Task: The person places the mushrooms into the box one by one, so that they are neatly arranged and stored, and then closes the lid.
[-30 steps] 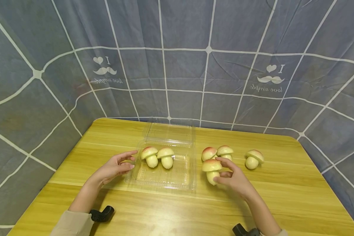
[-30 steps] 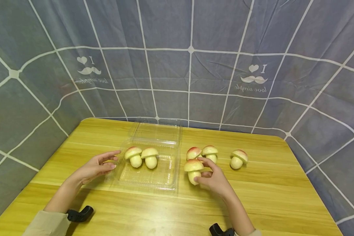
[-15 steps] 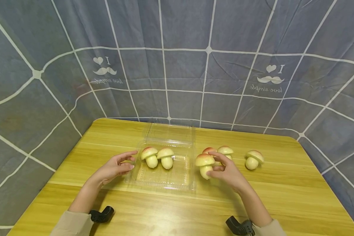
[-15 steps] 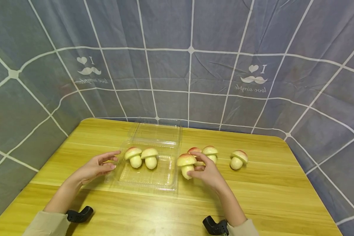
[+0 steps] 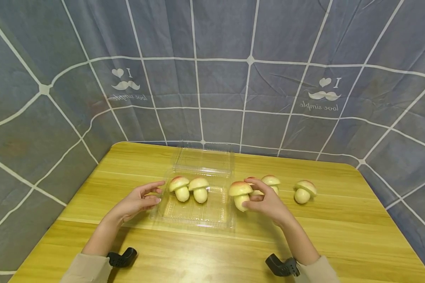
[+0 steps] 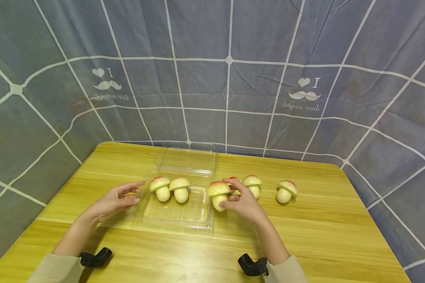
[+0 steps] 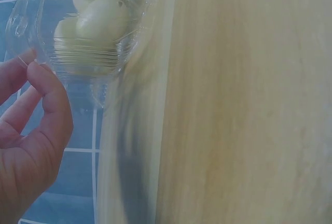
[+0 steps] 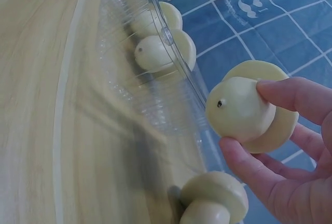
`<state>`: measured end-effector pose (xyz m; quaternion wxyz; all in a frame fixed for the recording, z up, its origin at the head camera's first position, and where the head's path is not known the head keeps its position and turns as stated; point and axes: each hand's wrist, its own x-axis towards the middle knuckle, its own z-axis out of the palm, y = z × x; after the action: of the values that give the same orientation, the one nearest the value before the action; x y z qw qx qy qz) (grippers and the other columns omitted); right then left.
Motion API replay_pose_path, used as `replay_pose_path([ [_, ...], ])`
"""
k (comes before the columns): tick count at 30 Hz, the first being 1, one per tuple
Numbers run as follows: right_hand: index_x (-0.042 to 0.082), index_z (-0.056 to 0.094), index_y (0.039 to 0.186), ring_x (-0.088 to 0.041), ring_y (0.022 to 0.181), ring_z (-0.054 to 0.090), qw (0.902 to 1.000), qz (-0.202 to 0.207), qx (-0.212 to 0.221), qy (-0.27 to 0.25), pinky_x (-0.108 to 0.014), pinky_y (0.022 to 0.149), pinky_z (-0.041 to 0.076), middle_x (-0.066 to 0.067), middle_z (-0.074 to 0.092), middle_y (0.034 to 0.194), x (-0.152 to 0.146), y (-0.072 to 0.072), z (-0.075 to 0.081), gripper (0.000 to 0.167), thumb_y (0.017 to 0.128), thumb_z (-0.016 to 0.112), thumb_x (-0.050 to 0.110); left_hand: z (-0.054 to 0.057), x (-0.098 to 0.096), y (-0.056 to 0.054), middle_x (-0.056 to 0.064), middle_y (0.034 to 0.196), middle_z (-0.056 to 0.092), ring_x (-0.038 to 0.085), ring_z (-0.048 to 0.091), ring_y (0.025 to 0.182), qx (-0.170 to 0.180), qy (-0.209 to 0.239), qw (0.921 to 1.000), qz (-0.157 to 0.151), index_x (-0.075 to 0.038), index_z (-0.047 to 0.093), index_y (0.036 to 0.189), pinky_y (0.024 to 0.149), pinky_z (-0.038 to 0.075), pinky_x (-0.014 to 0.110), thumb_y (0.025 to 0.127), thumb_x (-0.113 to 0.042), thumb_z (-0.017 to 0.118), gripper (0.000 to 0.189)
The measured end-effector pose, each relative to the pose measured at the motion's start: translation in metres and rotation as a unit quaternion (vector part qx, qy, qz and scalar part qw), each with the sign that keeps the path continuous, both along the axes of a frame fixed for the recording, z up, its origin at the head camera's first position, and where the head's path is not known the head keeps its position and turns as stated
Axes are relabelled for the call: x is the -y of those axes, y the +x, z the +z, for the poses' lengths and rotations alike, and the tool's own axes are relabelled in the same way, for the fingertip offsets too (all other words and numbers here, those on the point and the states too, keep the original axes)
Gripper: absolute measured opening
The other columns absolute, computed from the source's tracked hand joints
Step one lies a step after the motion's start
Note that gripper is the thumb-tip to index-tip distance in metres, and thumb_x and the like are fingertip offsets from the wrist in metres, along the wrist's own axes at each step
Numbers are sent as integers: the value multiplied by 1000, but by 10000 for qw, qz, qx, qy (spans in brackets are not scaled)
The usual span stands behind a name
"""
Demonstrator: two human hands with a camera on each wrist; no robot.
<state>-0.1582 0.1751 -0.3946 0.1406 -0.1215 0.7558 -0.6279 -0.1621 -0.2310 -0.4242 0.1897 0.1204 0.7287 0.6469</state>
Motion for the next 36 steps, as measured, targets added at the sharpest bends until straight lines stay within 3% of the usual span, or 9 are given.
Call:
replay_pose_path([
  [12, 6, 43, 137, -22, 85, 58, 9993, -265, -17, 248, -30, 68, 50, -24, 39, 132, 11, -9, 3, 68, 76, 72, 0, 1, 1, 1, 18, 118, 38, 9, 52, 85, -24, 31, 10000, -38, 8, 23, 143, 64, 45, 21, 91, -7, 59, 65],
  [26, 8, 43, 138, -22, 84, 58, 9996, -75, 8, 286, -32, 71, 50, -24, 40, 131, 29, -16, 8, 69, 76, 72, 1, 7, -1, 3, 23, 121, 35, 10, 53, 88, 86, 51, 9999, 16, 7, 22, 144, 67, 46, 22, 92, -4, 57, 64],
  [36, 11, 46, 136, -22, 83, 59, 9986, -160, -61, 504, -32, 71, 51, -24, 41, 130, 37, -18, 12, 68, 75, 74, 1, 5, -1, 1, 22, 122, 35, 13, 53, 91, 109, 18, 9999, -4, 6, 23, 144, 68, 47, 23, 91, -7, 59, 66],
])
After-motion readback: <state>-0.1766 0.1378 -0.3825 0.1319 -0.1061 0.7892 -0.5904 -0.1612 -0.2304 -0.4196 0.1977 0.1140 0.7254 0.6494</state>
